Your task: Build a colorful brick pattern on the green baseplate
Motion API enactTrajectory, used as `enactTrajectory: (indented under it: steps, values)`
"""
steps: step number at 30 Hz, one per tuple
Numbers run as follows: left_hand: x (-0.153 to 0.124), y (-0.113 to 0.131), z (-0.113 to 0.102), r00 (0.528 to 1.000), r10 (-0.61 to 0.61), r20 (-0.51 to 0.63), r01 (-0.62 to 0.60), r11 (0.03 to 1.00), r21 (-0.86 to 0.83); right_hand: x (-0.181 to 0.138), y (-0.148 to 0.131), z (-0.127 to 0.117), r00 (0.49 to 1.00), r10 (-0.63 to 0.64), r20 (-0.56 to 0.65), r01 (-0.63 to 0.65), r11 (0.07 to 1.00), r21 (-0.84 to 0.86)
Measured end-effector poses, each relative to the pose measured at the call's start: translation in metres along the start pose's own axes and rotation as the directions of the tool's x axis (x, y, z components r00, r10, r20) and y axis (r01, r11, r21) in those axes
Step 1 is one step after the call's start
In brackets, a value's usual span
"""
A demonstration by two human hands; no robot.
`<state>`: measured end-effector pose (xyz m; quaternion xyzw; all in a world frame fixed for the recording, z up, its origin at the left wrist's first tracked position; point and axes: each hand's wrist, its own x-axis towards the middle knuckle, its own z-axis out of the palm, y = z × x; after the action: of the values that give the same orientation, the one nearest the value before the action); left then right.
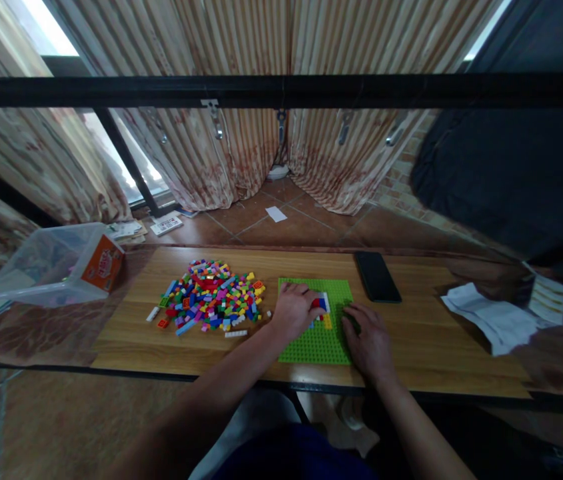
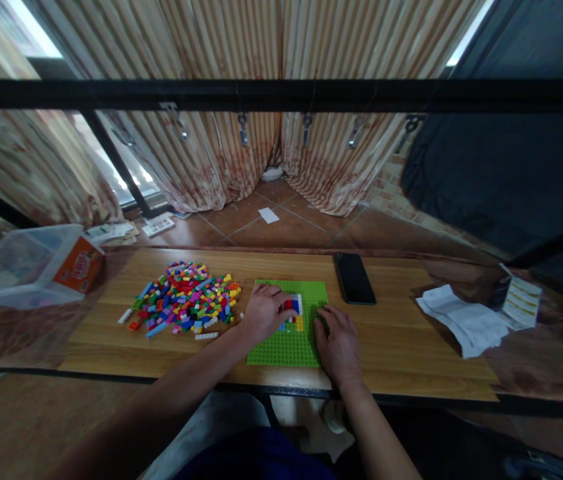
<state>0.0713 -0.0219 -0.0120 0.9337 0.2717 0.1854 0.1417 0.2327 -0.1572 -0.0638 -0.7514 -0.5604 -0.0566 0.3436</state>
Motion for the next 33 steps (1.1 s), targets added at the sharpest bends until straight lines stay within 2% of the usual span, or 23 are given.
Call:
enactTrajectory:
  steps: [12,24,28,33]
  values:
    - [-0.007,0.0,0.009,0.985,-0.122,-0.124,0.108,0.988,-0.109,-0.001,0.003,0.003,1.0,-0.014,-0.016,0.014,1.0,-0.007]
    - [-0.019,-0.005,0.003,0.993,-0.1,-0.07,0.095,0.993,-0.065,-0.001,0.003,0.003,1.0,-0.015,-0.017,0.015,1.0,0.001]
    - [-0.032,0.003,-0.005,0.994,-0.084,-0.068,0.083,0.996,-0.025,-0.001,0.002,0.002,1.0,-0.01,-0.015,0.01,1.0,-0.002]
    - [-0.041,0.016,-0.008,0.998,-0.056,-0.001,0.056,0.994,0.097,-0.001,0.002,0.002,1.0,-0.013,-0.022,0.013,1.0,-0.006]
